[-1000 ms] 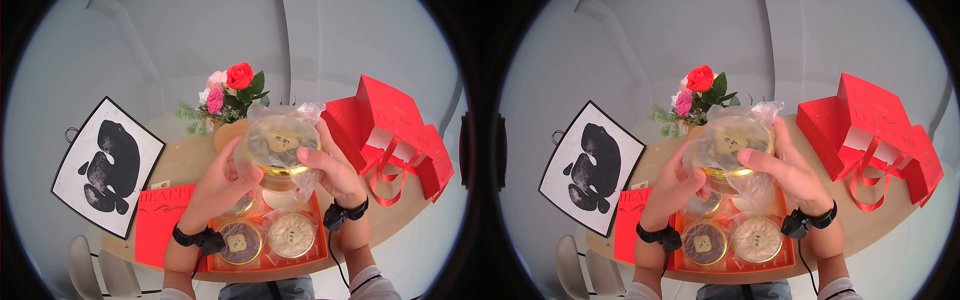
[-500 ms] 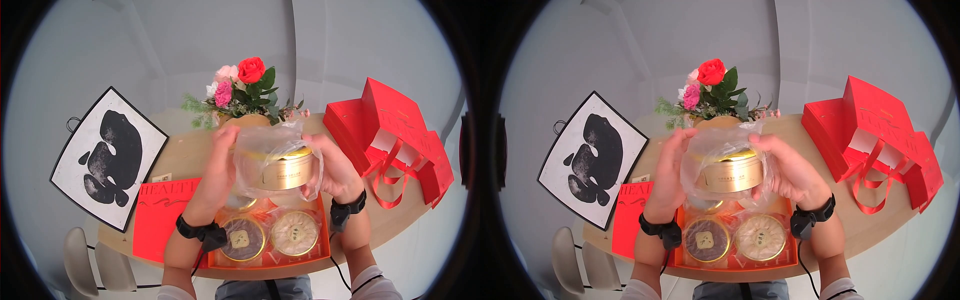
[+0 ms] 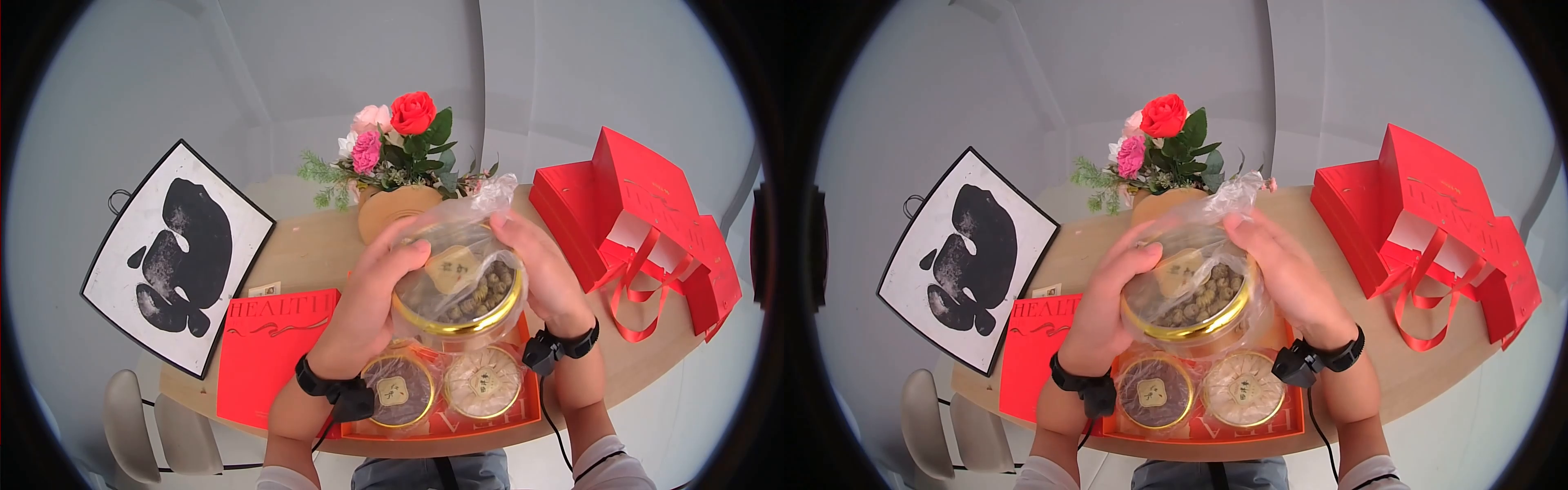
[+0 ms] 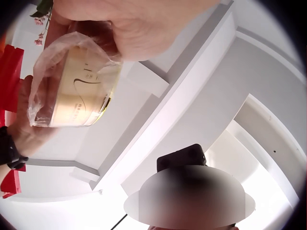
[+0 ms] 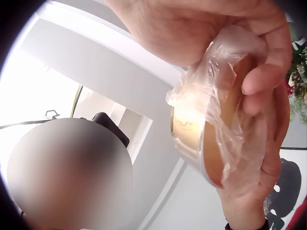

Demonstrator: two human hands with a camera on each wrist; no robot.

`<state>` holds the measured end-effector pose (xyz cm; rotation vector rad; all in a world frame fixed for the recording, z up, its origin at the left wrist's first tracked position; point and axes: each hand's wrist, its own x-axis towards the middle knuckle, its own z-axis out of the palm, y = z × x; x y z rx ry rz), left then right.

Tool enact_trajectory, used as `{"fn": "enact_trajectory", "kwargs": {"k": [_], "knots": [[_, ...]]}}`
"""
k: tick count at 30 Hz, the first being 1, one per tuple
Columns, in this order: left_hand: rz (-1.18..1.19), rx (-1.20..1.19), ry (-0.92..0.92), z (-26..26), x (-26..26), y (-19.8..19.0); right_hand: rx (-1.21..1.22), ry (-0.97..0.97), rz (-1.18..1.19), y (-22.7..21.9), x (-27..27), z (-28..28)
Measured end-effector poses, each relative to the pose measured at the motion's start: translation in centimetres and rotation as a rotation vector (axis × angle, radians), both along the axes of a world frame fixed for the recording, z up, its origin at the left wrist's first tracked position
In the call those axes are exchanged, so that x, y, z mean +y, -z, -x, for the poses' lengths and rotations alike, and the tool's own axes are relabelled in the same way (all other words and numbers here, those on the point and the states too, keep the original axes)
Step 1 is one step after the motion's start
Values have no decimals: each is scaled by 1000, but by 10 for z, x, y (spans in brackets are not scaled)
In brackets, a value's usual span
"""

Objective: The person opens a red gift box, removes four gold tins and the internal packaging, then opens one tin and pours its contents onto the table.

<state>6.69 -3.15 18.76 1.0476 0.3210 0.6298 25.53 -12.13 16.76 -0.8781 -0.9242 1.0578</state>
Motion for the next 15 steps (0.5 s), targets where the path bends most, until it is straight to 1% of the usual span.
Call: {"fn": "enact_trajectory", "kwargs": {"k": [2,4,6,8,9,11,12,14,15], "knots": [[14,15,21,1,-3,-2,-36,-23,12,-1,-1,-6],[33,-18,77,2,-5,-2,-77,-17,40,4,3,-13],[32,-26,79,2,-10,-5,-118,-12,68,8,6,-14],[28,-35,79,4,-13,-9,-263,138,25,10,9,-10],[25,-39,70,5,-14,-11,-263,137,24,11,9,-9],[21,-44,61,7,-13,-12,-548,632,-88,12,9,-7],[7,-56,39,7,-11,-12,-472,666,-171,11,10,-8],[-9,-73,13,9,-9,-12,-529,691,-396,7,5,-14],[-30,-61,-19,10,-9,-13,-466,556,-375,-2,-6,-13]]}}
